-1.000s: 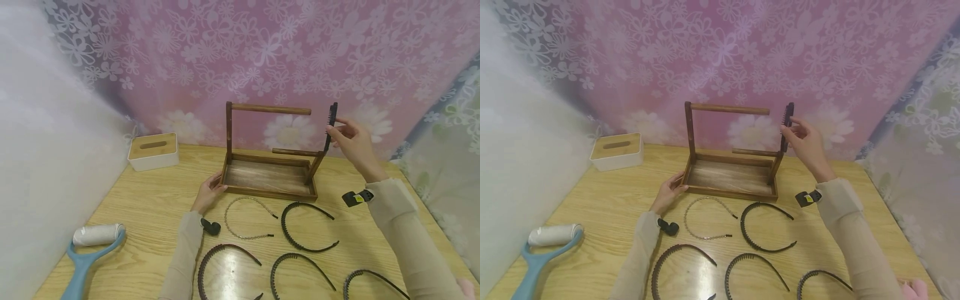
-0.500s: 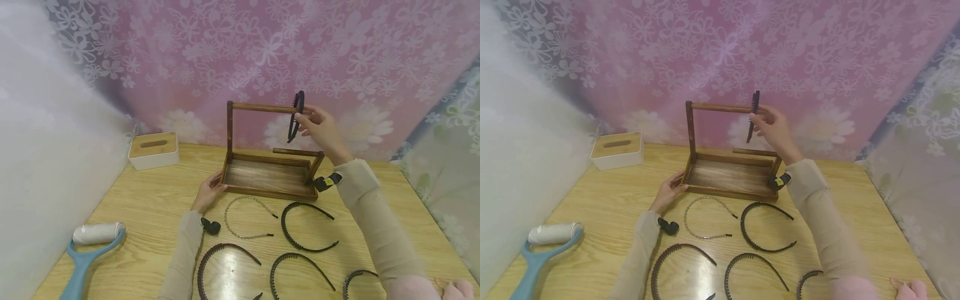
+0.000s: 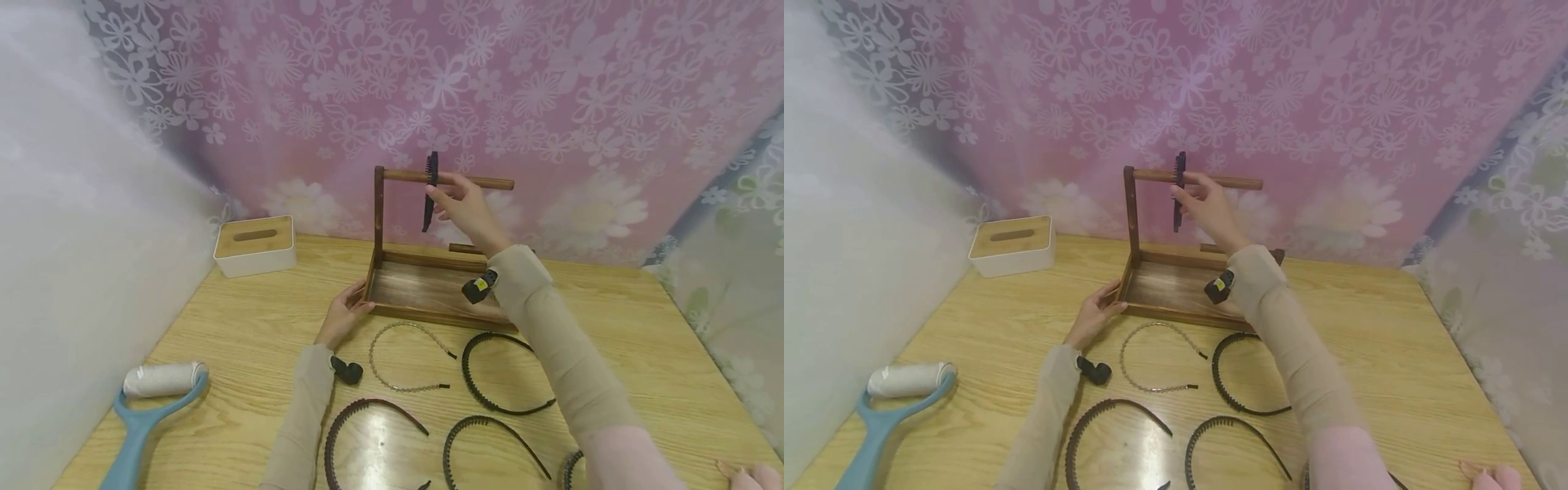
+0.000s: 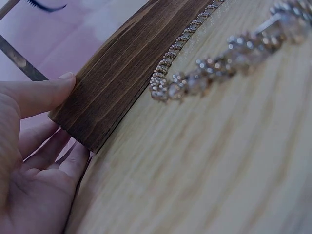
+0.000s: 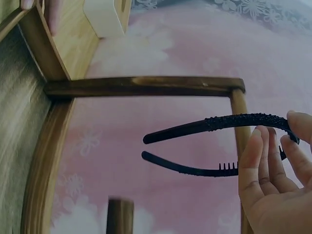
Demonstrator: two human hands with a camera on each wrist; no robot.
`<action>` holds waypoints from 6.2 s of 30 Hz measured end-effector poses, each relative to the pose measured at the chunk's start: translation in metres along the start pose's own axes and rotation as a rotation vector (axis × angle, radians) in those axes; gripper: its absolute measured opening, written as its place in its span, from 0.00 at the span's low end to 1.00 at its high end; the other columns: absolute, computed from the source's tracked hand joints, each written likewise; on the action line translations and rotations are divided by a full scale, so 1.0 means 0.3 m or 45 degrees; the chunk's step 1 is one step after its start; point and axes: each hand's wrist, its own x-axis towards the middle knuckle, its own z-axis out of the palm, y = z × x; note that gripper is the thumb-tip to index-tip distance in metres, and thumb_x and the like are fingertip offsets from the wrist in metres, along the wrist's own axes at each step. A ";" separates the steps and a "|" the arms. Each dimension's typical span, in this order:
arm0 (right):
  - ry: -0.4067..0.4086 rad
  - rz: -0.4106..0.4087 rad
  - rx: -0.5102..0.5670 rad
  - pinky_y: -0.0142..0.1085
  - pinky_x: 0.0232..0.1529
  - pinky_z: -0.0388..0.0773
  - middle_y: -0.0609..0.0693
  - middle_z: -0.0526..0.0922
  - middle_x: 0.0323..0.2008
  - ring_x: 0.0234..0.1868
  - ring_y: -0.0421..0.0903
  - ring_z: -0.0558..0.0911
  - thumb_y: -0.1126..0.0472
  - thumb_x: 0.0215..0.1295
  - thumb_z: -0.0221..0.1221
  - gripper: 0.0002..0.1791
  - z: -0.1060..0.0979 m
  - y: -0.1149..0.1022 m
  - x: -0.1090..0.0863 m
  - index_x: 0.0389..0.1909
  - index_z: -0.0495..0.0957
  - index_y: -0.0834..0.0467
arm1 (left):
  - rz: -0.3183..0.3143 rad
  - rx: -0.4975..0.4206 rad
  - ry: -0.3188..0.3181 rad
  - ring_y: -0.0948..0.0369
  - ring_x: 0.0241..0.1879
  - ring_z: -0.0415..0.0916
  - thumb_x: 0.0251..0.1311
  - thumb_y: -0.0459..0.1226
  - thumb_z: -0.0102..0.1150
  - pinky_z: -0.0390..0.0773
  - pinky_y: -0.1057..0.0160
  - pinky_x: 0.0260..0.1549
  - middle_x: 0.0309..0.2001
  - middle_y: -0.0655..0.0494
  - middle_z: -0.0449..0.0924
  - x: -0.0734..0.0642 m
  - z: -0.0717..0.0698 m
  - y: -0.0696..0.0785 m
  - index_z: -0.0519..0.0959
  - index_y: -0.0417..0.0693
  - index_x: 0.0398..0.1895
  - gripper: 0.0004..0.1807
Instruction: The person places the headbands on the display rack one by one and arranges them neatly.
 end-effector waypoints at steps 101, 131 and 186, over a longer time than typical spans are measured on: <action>-0.780 0.209 -0.410 0.26 0.27 0.70 0.46 0.75 0.27 0.27 0.37 0.71 0.66 0.51 0.67 0.17 -0.047 0.424 -0.685 0.43 0.76 0.64 | -0.052 0.060 0.031 0.48 0.73 0.57 0.62 0.30 0.61 0.64 0.56 0.74 0.74 0.44 0.57 0.006 0.006 -0.014 0.61 0.41 0.73 0.35; -0.157 0.300 -0.319 0.32 0.41 0.77 0.53 0.79 0.47 0.40 0.29 0.77 0.54 0.69 0.59 0.31 -0.187 0.369 -0.742 0.67 0.66 0.64 | -0.050 0.037 0.016 0.47 0.74 0.56 0.62 0.28 0.60 0.63 0.58 0.74 0.74 0.42 0.56 0.001 0.006 -0.004 0.60 0.38 0.73 0.36; 0.184 0.075 -0.006 0.21 0.38 0.82 0.35 0.76 0.40 0.37 0.36 0.77 0.47 0.70 0.56 0.38 -0.385 0.034 -0.252 0.75 0.55 0.57 | -0.050 0.020 0.012 0.48 0.74 0.56 0.62 0.31 0.62 0.64 0.58 0.74 0.75 0.46 0.56 0.004 0.002 -0.017 0.61 0.42 0.73 0.36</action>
